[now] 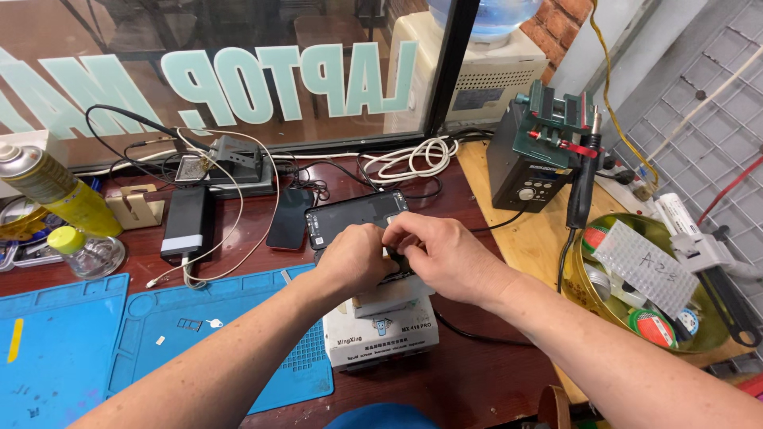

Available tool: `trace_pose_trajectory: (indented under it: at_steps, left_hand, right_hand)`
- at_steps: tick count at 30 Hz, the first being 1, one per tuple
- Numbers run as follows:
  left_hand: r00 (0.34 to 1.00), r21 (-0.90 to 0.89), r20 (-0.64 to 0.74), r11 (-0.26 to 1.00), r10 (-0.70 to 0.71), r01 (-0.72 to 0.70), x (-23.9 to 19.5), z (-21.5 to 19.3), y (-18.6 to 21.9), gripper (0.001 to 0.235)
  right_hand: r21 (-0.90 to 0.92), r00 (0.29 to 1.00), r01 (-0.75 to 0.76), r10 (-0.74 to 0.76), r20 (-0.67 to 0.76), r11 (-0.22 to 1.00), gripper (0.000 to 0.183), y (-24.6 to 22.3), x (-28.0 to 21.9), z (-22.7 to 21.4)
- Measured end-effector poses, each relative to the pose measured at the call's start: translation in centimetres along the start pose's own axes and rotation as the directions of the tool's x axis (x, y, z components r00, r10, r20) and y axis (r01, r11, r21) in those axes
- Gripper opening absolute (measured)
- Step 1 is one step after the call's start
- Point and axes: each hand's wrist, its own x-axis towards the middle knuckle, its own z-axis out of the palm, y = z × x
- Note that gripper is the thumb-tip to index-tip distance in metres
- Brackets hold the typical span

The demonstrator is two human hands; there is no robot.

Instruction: The person uses a metal prying tool to open the back cover of a smartphone, then uses a screwdriver to remove screws from the internal frame. They use tweezers to handle small components and connectors inside the device, working on the motherboard area.

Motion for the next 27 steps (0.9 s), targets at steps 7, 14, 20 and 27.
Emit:
trace_pose_trajectory:
  at_steps: [7, 14, 20, 27]
  left_hand:
    - [0.993, -0.053, -0.119, 0.999, -0.014, 0.008, -1.5, 0.9, 0.6, 0.028]
    - [0.984, -0.048, -0.146, 0.994, -0.106, 0.1, -1.9, 1.7, 1.0, 0.023]
    - [0.985, -0.006, -0.109, 0.991, -0.132, 0.132, -2.3, 1.3, 1.2, 0.025]
    - [0.992, -0.02, -0.129, 1.0, -0.013, 0.011, -2.3, 1.2, 0.9, 0.031]
  right_hand:
    - [0.121, 0.998, 0.038, -0.03, -0.062, 0.992, 0.02, 0.9, 0.6, 0.3]
    - [0.087, 0.981, 0.192, -0.191, -0.023, 0.978, 0.021, 1.5, -0.1, 0.1]
    - [0.064, 1.0, -0.012, 0.013, -0.013, 0.998, 0.02, 1.5, 0.4, 0.3]
    - [0.044, 0.99, -0.047, 0.052, -0.132, 0.998, 0.016, 1.6, 0.2, 1.5]
